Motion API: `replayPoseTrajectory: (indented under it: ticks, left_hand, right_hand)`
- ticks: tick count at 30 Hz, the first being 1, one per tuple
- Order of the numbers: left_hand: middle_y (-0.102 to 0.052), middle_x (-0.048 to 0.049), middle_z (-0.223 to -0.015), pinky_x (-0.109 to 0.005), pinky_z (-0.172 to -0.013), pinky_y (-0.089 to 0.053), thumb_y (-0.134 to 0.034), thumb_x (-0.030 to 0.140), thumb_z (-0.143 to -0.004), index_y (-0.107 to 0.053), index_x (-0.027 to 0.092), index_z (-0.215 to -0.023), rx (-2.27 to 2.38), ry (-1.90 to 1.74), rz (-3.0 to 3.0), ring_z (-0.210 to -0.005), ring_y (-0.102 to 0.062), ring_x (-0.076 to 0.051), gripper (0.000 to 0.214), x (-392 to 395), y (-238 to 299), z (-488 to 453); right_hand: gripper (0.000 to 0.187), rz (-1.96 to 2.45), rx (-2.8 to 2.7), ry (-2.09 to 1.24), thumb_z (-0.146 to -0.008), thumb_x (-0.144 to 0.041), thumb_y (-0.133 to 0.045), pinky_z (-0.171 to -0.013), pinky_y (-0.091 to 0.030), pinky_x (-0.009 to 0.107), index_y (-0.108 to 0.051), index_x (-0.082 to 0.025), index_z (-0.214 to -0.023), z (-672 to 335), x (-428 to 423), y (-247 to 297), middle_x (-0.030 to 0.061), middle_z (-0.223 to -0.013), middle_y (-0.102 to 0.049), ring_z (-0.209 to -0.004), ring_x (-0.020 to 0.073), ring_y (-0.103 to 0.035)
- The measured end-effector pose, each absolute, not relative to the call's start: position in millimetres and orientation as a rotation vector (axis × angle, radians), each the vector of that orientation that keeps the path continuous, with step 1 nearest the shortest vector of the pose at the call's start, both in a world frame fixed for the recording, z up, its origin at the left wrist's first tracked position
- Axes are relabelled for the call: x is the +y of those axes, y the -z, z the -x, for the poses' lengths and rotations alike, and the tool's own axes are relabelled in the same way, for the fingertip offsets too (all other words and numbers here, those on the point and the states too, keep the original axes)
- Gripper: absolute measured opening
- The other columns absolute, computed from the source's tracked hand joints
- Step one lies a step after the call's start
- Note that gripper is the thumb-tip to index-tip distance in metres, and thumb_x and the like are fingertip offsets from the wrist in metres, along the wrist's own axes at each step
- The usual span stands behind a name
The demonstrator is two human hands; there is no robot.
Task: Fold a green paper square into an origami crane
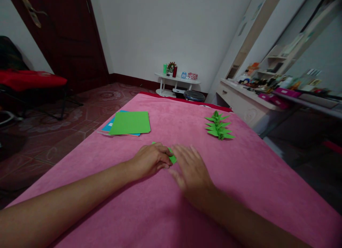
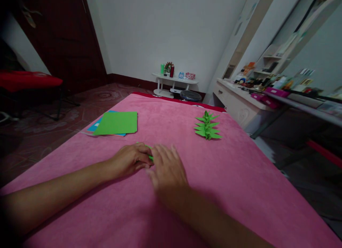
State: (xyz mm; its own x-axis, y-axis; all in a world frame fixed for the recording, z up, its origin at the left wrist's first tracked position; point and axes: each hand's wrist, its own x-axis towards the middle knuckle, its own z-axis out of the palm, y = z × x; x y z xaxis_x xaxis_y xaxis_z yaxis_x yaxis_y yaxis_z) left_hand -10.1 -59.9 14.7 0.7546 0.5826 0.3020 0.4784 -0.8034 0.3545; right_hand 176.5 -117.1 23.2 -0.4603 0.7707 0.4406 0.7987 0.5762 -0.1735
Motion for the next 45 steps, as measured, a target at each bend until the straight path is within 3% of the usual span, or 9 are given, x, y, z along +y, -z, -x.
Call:
replayPoseTrajectory:
  ticks: [3,5,17,23,27,32,36,39,45]
  left_hand:
    - [-0.066,-0.0017,-0.085,-0.027,-0.073,-0.039,-0.056,0.025,-0.084,-0.069,0.024,-0.081,0.817,-0.593,-2.716,-0.083,-0.055,-0.016,0.014,-61,-16,9]
    - [-0.066,-0.0021,-0.084,-0.027,-0.073,-0.039,-0.055,0.024,-0.084,-0.069,0.024,-0.081,0.81,-0.609,-2.724,-0.084,-0.055,-0.016,0.014,-61,-16,9]
    - [-0.065,-0.001,-0.106,-0.029,-0.076,-0.042,-0.054,0.033,-0.085,-0.07,0.028,-0.088,0.861,-0.608,-2.67,-0.093,-0.056,-0.018,0.017,-60,-11,11]
    - [-0.065,-0.0017,-0.103,-0.03,-0.08,-0.042,-0.055,0.029,-0.085,-0.069,0.027,-0.086,0.826,-0.61,-2.665,-0.094,-0.056,-0.018,0.015,-60,-13,10]
    - [-0.059,-0.0029,-0.113,-0.032,-0.082,-0.043,-0.058,0.028,-0.082,-0.063,0.027,-0.099,0.903,-0.671,-2.616,-0.101,-0.054,-0.02,0.017,-63,-14,10]
    - [-0.049,-0.0074,-0.125,-0.037,-0.089,-0.043,-0.062,0.035,-0.079,-0.047,0.027,-0.122,0.959,-0.801,-2.506,-0.111,-0.049,-0.023,0.046,-67,-10,11]
    - [-0.043,-0.0099,-0.133,-0.042,-0.098,-0.039,-0.065,0.039,-0.076,-0.039,0.028,-0.13,0.974,-0.891,-2.475,-0.121,-0.043,-0.025,0.061,-67,-8,12]
    - [-0.041,-0.0115,-0.135,-0.045,-0.101,-0.035,-0.067,0.039,-0.074,-0.037,0.026,-0.132,1.04,-1.168,-2.348,-0.124,-0.04,-0.026,0.067,-63,-9,15]
    - [-0.06,-0.0107,-0.106,-0.034,-0.073,-0.05,-0.063,0.036,-0.077,-0.045,0.017,-0.118,1.121,-1.376,-1.669,-0.085,-0.062,-0.018,0.048,-44,-16,12]
  right_hand:
    - [0.087,1.278,-2.414,0.043,-0.076,-0.05,-0.062,-0.107,-0.03,0.049,-0.031,0.004,-0.136,-160,-144,-13,0.0257,-0.14,-0.036,-0.132,0.0344,-0.031]
    - [0.096,1.315,-2.443,0.021,-0.073,-0.058,-0.06,-0.106,-0.033,0.051,-0.029,0.007,-0.137,-155,-150,-8,0.0282,-0.141,-0.033,-0.133,0.0372,-0.029]
    - [0.103,1.515,-2.47,0.104,-0.071,-0.073,-0.047,-0.103,-0.033,0.055,-0.039,0.011,-0.131,-192,-141,-5,0.0332,-0.133,-0.041,-0.127,0.0427,-0.036]
    - [0.062,1.818,-2.381,-0.041,-0.084,-0.054,-0.046,-0.091,-0.041,0.046,-0.053,-0.008,-0.125,-222,-104,-39,0.0212,-0.119,-0.06,-0.109,0.0334,-0.057]
    - [0.028,1.776,-2.263,-0.34,-0.075,-0.042,-0.062,-0.06,-0.042,0.028,-0.068,-0.019,-0.089,-218,-70,-52,0.0078,-0.083,-0.07,-0.073,0.0209,-0.064]
    - [0.023,1.642,-2.137,-0.792,-0.059,-0.036,-0.074,-0.047,-0.029,0.023,-0.065,-0.017,-0.068,-208,-38,-41,0.0,-0.058,-0.06,-0.051,0.0116,-0.049]
    - [0.02,1.425,-1.997,-1.33,-0.058,-0.029,-0.072,-0.044,-0.023,0.021,-0.059,-0.015,-0.056,-205,-30,-36,-0.0057,-0.047,-0.048,-0.044,0.0071,-0.037]
    - [0.025,1.346,-1.691,-1.415,-0.059,-0.033,-0.072,-0.042,-0.019,0.021,-0.056,-0.014,-0.055,-207,-28,-33,-0.0071,-0.043,-0.044,-0.041,0.0057,-0.033]
    - [0.031,1.195,-1.25,-1.316,-0.06,-0.04,-0.074,-0.039,-0.022,0.02,-0.055,-0.016,-0.063,-218,-18,-29,-0.0067,-0.044,-0.046,-0.037,0.0062,-0.036]
